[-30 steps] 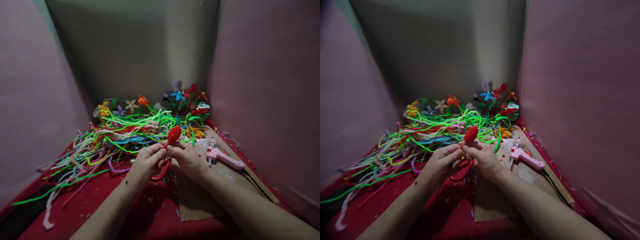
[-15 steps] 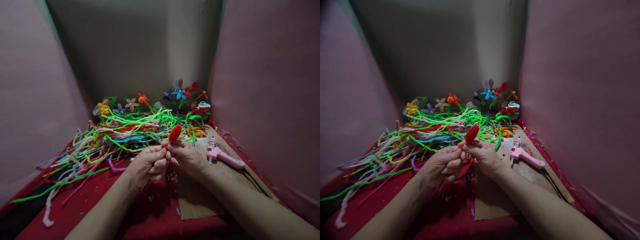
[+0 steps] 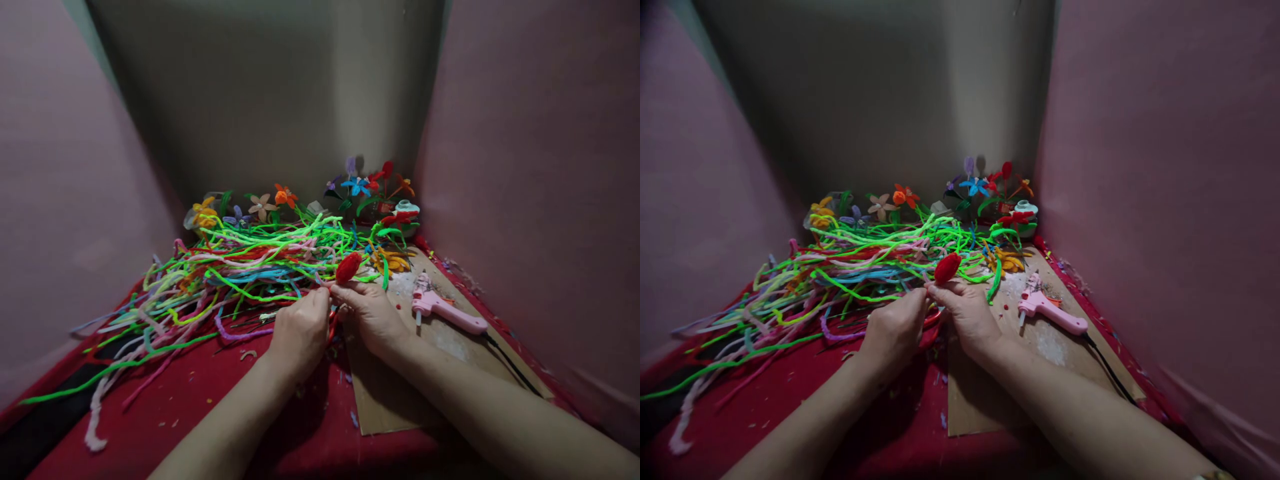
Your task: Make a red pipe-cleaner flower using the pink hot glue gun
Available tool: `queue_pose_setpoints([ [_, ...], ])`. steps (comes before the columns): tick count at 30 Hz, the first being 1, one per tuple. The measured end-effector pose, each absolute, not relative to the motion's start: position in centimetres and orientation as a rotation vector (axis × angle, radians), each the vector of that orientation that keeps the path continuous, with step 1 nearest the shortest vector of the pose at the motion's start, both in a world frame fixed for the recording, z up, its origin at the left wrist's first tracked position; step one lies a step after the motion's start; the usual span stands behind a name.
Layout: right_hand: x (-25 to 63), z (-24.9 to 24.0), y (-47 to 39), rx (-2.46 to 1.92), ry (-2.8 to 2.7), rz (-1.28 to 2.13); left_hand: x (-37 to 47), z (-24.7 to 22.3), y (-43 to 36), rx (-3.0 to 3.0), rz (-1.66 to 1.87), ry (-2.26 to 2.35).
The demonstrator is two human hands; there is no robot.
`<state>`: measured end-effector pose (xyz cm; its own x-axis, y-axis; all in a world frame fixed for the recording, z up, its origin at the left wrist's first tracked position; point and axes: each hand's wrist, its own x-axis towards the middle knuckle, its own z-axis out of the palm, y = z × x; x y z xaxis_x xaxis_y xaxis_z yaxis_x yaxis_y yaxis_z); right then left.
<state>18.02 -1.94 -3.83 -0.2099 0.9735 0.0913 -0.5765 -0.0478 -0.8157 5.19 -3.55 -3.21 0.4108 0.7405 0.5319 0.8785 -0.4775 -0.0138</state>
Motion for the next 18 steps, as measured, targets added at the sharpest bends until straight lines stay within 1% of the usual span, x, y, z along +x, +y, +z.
queue_pose_setpoints([
  [2,18.1,-3.7,-2.0,-0.618,-0.932,1.581,5.1,-3.0,-3.4,-2.443,-0.790,-1.453],
  [4,18.2,-3.5,-2.1,-0.628,-0.980,1.575,5.0,-2.5,-3.4,-2.533,-1.015,-1.551],
  [8,18.6,-3.3,-2.1,-0.642,-1.078,1.577,5.0,-1.2,-3.4,-2.762,-1.604,-1.830],
  [12,18.9,-3.6,-1.7,-0.555,-1.109,1.589,5.4,0.0,-3.8,-2.886,-2.182,-2.171],
  [15,18.9,-3.6,-1.5,-0.491,-1.105,1.587,5.4,0.4,-4.1,-2.881,-2.416,-2.330],
  [18,18.9,-3.1,-1.6,-0.471,-1.100,1.599,4.9,0.3,-4.0,-3.058,-2.568,-2.287],
])
